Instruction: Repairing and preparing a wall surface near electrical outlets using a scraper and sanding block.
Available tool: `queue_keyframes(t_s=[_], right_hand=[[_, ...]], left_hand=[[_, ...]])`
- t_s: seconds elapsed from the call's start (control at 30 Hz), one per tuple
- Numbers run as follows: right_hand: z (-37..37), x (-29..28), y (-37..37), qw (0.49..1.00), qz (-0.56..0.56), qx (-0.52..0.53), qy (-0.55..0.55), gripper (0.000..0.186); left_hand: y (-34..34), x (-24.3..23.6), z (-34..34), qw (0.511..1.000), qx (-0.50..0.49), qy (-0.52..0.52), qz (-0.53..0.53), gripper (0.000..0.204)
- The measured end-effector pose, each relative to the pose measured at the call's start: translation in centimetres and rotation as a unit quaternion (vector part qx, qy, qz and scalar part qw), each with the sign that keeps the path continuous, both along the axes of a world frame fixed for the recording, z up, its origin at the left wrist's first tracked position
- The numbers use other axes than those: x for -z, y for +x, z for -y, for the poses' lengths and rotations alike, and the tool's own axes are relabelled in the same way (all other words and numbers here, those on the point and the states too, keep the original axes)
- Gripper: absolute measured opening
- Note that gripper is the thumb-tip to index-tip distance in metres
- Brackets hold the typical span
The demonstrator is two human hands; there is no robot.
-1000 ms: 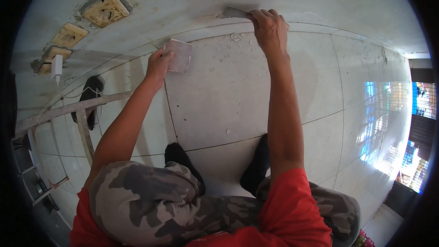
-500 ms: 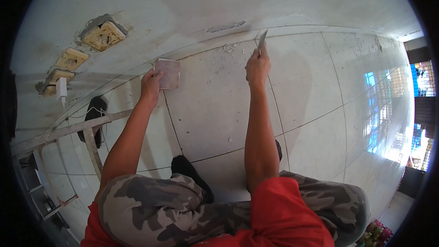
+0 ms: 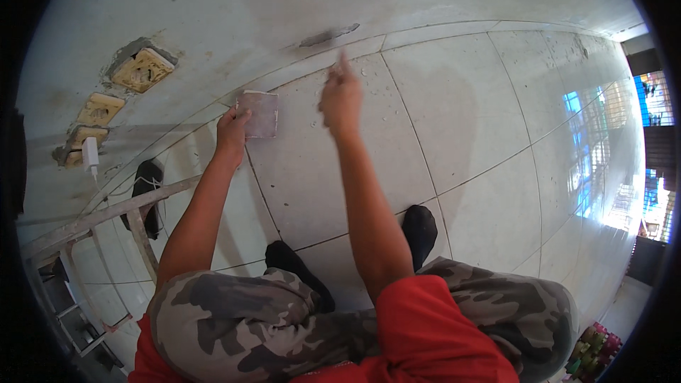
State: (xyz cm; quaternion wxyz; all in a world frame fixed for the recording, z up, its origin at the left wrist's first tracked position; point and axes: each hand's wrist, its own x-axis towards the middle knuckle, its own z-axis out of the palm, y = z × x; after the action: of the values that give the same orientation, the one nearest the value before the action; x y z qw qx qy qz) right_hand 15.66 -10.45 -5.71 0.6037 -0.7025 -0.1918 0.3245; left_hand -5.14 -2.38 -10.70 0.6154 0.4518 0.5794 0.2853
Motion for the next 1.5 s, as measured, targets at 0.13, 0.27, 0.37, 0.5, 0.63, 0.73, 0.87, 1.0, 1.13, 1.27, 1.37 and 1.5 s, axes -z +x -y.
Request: queue_keyframes(t_s=[0.13, 0.27, 0.37, 0.5, 0.63, 0.73, 0.87, 1.0, 1.13, 1.27, 1.37, 1.5], right_hand=[[-0.2, -1.7, 2.7, 0.997, -0.061, 0.021, -0.028, 0.026], [-1.5, 2.9, -4.5, 0.988, 0.109, -0.108, 0.021, 0.031], [-1.0, 1.4, -5.5, 0.985, 0.072, -0.157, 0.003, 0.046], [-0.2, -1.9, 0.3, 0.998, -0.049, -0.018, -0.022, 0.050], [-1.4, -1.3, 1.5, 0.999, -0.029, 0.006, -0.016, 0.047], [-2.9, 3.8, -7.2, 0.953, 0.283, -0.002, 0.109, 0.052], [-2.1, 3.9, -11.0, 0.947, 0.292, -0.105, 0.089, 0.059], [-1.9, -0.6, -4.6, 0.999, -0.019, -0.030, -0.027, 0.053], [-4.6, 1.4, -7.5, 0.998, 0.065, -0.019, -0.006, 0.061], [-2.4, -2.6, -17.5, 0.980, 0.122, -0.136, 0.073, 0.038], [-1.7, -0.5, -11.9, 0.992, 0.018, -0.112, 0.047, 0.031], [-4.4, -1.8, -12.1, 0.994, 0.059, 0.016, 0.086, 0.046]], left_hand=[[-0.1, 0.9, 0.2, 1.000, -0.011, 0.006, 0.023, 0.015], [-0.8, 2.2, -0.5, 1.000, 0.007, 0.010, 0.013, 0.014], [-0.7, 1.7, -0.6, 1.000, -0.003, -0.004, 0.022, 0.014], [-1.1, 0.9, -0.9, 1.000, 0.000, -0.001, 0.001, 0.015], [-0.5, 1.3, -0.1, 1.000, -0.001, 0.013, 0.024, 0.015], [-0.4, 2.3, -0.8, 1.000, -0.004, -0.004, 0.010, 0.016], [-1.6, 2.7, -1.5, 0.999, 0.000, 0.021, 0.042, 0.015], [-2.1, 1.3, -1.0, 0.999, -0.028, 0.024, -0.021, 0.010], [-0.8, 4.9, -0.7, 0.999, -0.023, 0.033, -0.008, 0.017], [-5.5, 7.3, -1.6, 0.928, 0.064, -0.056, 0.363, 0.029], [-0.6, 3.5, 0.3, 1.000, 0.008, -0.019, -0.004, 0.029], [-1.7, 5.9, -0.6, 0.995, -0.091, -0.027, 0.007, 0.026]])
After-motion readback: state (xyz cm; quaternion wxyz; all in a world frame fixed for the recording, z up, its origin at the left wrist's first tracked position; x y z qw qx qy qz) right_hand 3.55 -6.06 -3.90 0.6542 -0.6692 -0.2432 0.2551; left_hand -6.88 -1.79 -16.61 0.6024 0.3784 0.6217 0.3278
